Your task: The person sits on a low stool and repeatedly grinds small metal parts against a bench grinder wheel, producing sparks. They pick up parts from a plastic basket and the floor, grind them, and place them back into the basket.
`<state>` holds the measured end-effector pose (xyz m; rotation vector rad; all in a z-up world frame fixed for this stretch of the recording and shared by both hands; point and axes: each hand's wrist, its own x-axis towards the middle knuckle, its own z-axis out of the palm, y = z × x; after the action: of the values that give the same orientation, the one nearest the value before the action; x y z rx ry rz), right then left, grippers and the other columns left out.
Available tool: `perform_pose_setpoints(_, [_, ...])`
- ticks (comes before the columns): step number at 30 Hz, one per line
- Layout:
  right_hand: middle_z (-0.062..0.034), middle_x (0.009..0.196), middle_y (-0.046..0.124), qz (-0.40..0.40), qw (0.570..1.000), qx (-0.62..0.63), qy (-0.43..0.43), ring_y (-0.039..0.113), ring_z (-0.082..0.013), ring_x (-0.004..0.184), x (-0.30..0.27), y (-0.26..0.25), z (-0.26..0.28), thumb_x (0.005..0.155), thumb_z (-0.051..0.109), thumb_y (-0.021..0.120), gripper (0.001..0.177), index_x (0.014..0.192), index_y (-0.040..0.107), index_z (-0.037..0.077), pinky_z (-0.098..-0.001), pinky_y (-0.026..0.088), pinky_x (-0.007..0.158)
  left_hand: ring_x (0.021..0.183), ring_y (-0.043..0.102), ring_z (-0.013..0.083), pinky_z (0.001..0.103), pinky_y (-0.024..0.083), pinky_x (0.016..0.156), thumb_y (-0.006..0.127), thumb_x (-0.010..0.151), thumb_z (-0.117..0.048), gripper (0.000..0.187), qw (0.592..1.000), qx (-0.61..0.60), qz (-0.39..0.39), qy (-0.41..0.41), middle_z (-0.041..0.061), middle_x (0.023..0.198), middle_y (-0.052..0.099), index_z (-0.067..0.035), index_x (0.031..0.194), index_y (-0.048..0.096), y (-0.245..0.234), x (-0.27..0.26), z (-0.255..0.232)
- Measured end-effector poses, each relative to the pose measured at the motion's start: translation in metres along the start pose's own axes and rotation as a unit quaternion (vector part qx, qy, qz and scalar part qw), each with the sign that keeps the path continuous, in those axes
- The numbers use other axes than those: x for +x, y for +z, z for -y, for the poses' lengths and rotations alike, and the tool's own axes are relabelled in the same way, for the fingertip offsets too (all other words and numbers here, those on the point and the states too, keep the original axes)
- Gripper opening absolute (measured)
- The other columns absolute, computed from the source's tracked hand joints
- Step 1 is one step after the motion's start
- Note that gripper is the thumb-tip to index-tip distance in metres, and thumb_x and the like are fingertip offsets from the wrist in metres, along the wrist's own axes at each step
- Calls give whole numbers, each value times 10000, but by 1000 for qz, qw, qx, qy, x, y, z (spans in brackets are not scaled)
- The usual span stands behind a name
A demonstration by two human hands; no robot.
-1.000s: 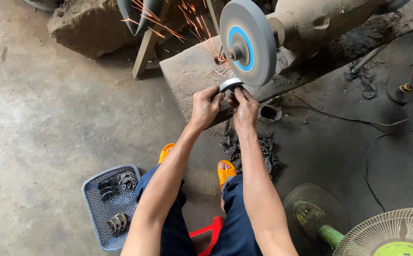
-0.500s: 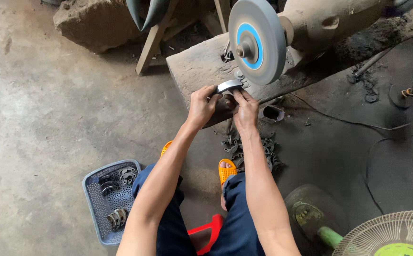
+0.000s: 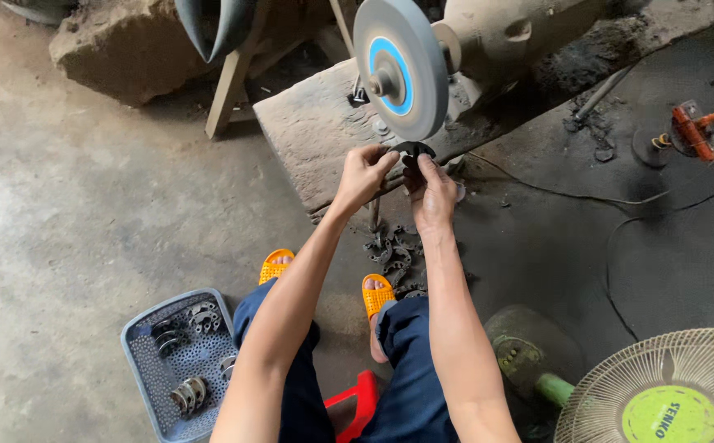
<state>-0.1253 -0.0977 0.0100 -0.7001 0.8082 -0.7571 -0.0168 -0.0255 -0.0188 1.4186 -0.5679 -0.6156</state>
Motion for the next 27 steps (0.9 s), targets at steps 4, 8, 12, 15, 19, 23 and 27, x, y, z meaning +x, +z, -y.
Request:
perform_pose_setpoints(4, [-153,803,674,-20,1000,11,1,658,-226,675,2,0,3,777,196,724,163,829,628,74,-254,534,581,402,530,116,251,431,385,666,791,-145,199,997,-64,-12,-30,82,519,535,52,796,644,11,0,-29])
perform_pose_setpoints(8, [-183,807,669,-29,1000,12,-1,655,-243,682,4,4,1,767,191,736,183,818,627,54,-269,535,594,353,517,114,230,397,345,656,768,-117,141,997,-58,-32,-40,78,494,527,24,774,653,11,5,-27])
perform_pose_setpoints(12, [-203,766,666,-36,999,31,-17,660,-250,627,8,13,-4,751,156,745,175,803,633,32,-285,555,564,498,461,74,271,395,434,680,761,-160,114,998,22,-63,-9,44,520,549,-46,757,688,5,2,-18])
perform_pose_setpoints(15, [-189,766,669,-25,999,25,-24,661,-233,622,8,16,-11,765,145,722,147,820,647,33,-274,550,559,439,534,84,229,421,442,647,777,-143,95,997,36,-67,0,29,503,553,-68,730,682,0,-6,-25])
perform_pose_setpoints(19, [-186,734,665,-18,999,38,-31,665,-236,592,7,27,-12,749,120,733,137,805,650,27,-276,558,518,568,534,100,289,450,515,663,806,-195,169,996,62,-71,5,98,553,606,-29,806,692,-5,-21,-22])
perform_pose_setpoints(23, [-161,720,661,-21,998,21,-51,654,-220,579,-3,39,-9,747,126,732,128,805,661,38,-277,563,524,507,567,104,258,465,486,644,806,-161,122,996,36,-76,-4,86,572,629,-50,783,688,-3,-30,-15])
perform_pose_setpoints(27, [-166,717,654,-21,997,20,-68,656,-236,589,12,33,-29,745,115,746,135,807,671,22,-321,566,531,430,583,127,242,463,412,611,811,-97,104,997,-17,-80,-1,106,590,629,-20,764,664,0,-48,-56])
